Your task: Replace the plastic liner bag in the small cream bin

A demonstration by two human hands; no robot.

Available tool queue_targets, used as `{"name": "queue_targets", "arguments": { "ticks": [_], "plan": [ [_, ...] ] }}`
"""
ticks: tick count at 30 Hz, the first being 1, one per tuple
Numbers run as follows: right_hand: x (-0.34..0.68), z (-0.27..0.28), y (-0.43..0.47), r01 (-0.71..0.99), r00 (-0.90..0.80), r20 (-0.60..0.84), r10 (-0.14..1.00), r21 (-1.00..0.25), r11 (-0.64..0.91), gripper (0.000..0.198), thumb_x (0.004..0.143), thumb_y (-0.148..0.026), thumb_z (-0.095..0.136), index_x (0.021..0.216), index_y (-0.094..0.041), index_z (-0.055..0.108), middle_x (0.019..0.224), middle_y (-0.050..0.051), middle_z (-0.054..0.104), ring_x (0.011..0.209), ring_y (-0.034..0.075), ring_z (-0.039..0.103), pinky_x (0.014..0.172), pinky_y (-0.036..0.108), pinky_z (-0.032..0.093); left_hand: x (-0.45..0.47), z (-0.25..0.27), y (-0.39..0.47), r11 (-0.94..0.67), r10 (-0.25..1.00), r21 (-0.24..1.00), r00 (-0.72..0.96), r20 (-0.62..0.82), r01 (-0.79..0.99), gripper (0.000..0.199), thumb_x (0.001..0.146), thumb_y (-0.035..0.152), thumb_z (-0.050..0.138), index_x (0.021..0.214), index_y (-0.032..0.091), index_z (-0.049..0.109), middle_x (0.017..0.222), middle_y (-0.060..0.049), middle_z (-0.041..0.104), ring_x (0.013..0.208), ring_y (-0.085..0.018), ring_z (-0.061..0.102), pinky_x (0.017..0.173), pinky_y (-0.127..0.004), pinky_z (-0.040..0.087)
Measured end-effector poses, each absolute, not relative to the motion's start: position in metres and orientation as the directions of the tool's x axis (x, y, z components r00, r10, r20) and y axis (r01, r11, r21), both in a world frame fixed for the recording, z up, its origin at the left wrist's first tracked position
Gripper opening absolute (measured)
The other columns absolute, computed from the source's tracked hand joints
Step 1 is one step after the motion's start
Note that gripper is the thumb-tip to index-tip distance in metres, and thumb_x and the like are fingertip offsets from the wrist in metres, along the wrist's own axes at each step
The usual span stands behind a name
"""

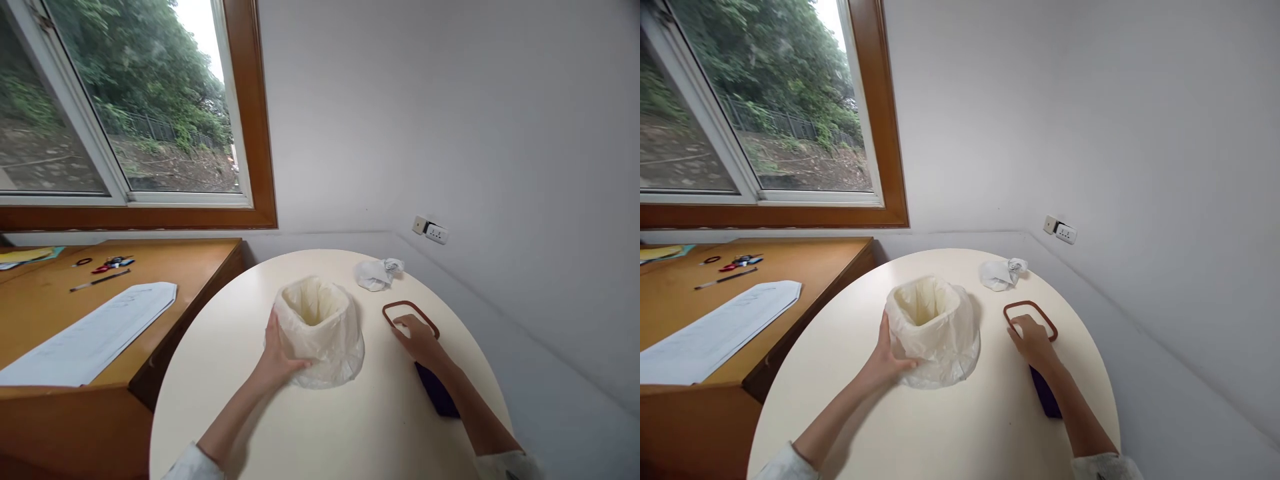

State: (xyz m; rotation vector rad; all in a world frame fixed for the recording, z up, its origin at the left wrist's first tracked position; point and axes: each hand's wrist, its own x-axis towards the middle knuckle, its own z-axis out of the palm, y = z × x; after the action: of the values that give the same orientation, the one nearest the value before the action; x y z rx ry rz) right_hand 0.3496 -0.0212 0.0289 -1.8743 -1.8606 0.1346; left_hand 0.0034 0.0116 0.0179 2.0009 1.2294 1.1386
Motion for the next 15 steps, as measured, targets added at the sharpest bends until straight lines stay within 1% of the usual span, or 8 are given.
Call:
{"name": "queue_targets", "arguments": {
  "ticks": [2, 3, 4, 6, 8, 10, 13, 15],
  "plan": [
    [0.338, 0.041, -0.017, 0.889, 0.036, 0.198, 0.979, -0.454, 0.059, 0.028, 0.084, -0.035, 0.036, 0.077, -0.019, 0.058, 0.083, 0.006, 0.063, 0.078, 0.019, 0.059, 0.067, 0.030, 0.043, -0.016, 0.024, 0.012, -0.387, 0.922, 0.789, 0.189, 0.338, 0.477, 0.101, 0.068, 0.064, 0.053, 0.140, 0.028, -0.009, 0.149, -0.011, 0.001, 0.135, -0.032, 0.008, 0.103, -0.050, 0.027],
    [0.331, 0.046, -0.014, 0.886, 0.022, 0.167, 0.986, -0.461, 0.058, 0.031, 0.085, -0.036, 0.034, 0.069, -0.020, 0.056, 0.074, 0.005, 0.062, 0.072, 0.018, 0.058, 0.062, 0.029, 0.042, -0.026, 0.027, 0.014, -0.328, 0.944, 0.794, 0.138, 0.300, 0.512, 0.084, 0.077, 0.064, 0.040, 0.140, 0.027, -0.002, 0.148, -0.011, 0.006, 0.135, -0.030, 0.014, 0.102, -0.048, 0.029],
    [0.324, 0.048, -0.011, 0.887, 0.010, 0.142, 0.990, -0.459, 0.057, 0.034, 0.086, -0.037, 0.033, 0.062, -0.020, 0.053, 0.067, 0.004, 0.060, 0.067, 0.018, 0.057, 0.059, 0.028, 0.040, -0.035, 0.030, 0.018, -0.250, 0.965, 0.785, 0.077, 0.251, 0.566, 0.069, 0.084, 0.060, 0.027, 0.140, 0.025, 0.008, 0.146, -0.011, 0.016, 0.132, -0.027, 0.022, 0.100, -0.045, 0.033],
    [0.311, 0.048, -0.002, 0.889, -0.006, 0.100, 0.995, -0.455, 0.051, 0.038, 0.086, -0.038, 0.033, 0.055, -0.020, 0.048, 0.059, 0.003, 0.057, 0.062, 0.018, 0.055, 0.056, 0.027, 0.037, -0.049, 0.034, 0.028, -0.048, 0.992, 0.699, -0.046, 0.115, 0.714, 0.059, 0.088, 0.055, 0.015, 0.132, 0.018, 0.029, 0.136, -0.013, 0.036, 0.121, -0.024, 0.042, 0.092, -0.038, 0.041],
    [0.298, 0.042, 0.008, 0.891, -0.004, 0.041, 0.999, -0.454, 0.023, 0.035, 0.084, -0.037, 0.038, 0.055, -0.020, 0.049, 0.059, 0.004, 0.058, 0.062, 0.018, 0.056, 0.055, 0.027, 0.035, -0.057, 0.033, 0.040, 0.034, 0.996, 0.636, -0.078, 0.041, 0.771, 0.060, 0.085, 0.056, 0.024, 0.120, 0.012, 0.043, 0.122, -0.017, 0.048, 0.109, -0.026, 0.051, 0.086, -0.037, 0.043],
    [0.286, 0.032, 0.018, 0.892, 0.016, -0.016, 1.000, -0.452, -0.022, 0.025, 0.078, -0.034, 0.047, 0.059, -0.019, 0.051, 0.065, 0.006, 0.060, 0.066, 0.020, 0.058, 0.055, 0.027, 0.034, -0.057, 0.029, 0.048, 0.076, 0.996, 0.581, -0.092, -0.002, 0.810, 0.056, 0.078, 0.056, 0.040, 0.108, 0.010, 0.051, 0.114, -0.019, 0.052, 0.108, -0.032, 0.049, 0.085, -0.041, 0.041],
    [0.271, 0.019, 0.028, 0.877, 0.045, -0.059, 0.997, -0.475, -0.067, 0.011, 0.069, -0.027, 0.055, 0.064, -0.018, 0.053, 0.074, 0.008, 0.063, 0.071, 0.022, 0.058, 0.057, 0.028, 0.033, -0.049, 0.021, 0.053, 0.103, 0.995, 0.532, -0.095, -0.042, 0.840, 0.042, 0.069, 0.047, 0.058, 0.090, 0.011, 0.057, 0.108, -0.020, 0.054, 0.110, -0.039, 0.045, 0.086, -0.046, 0.037],
    [0.267, 0.014, 0.031, 0.849, 0.047, -0.065, 0.997, -0.524, -0.074, 0.009, 0.068, -0.024, 0.054, 0.063, -0.018, 0.052, 0.073, 0.008, 0.062, 0.071, 0.022, 0.058, 0.057, 0.028, 0.032, -0.042, 0.019, 0.053, 0.108, 0.994, 0.542, -0.082, -0.072, 0.833, 0.029, 0.068, 0.038, 0.064, 0.081, 0.012, 0.059, 0.105, -0.018, 0.056, 0.109, -0.037, 0.045, 0.087, -0.046, 0.036]
  ]
}}
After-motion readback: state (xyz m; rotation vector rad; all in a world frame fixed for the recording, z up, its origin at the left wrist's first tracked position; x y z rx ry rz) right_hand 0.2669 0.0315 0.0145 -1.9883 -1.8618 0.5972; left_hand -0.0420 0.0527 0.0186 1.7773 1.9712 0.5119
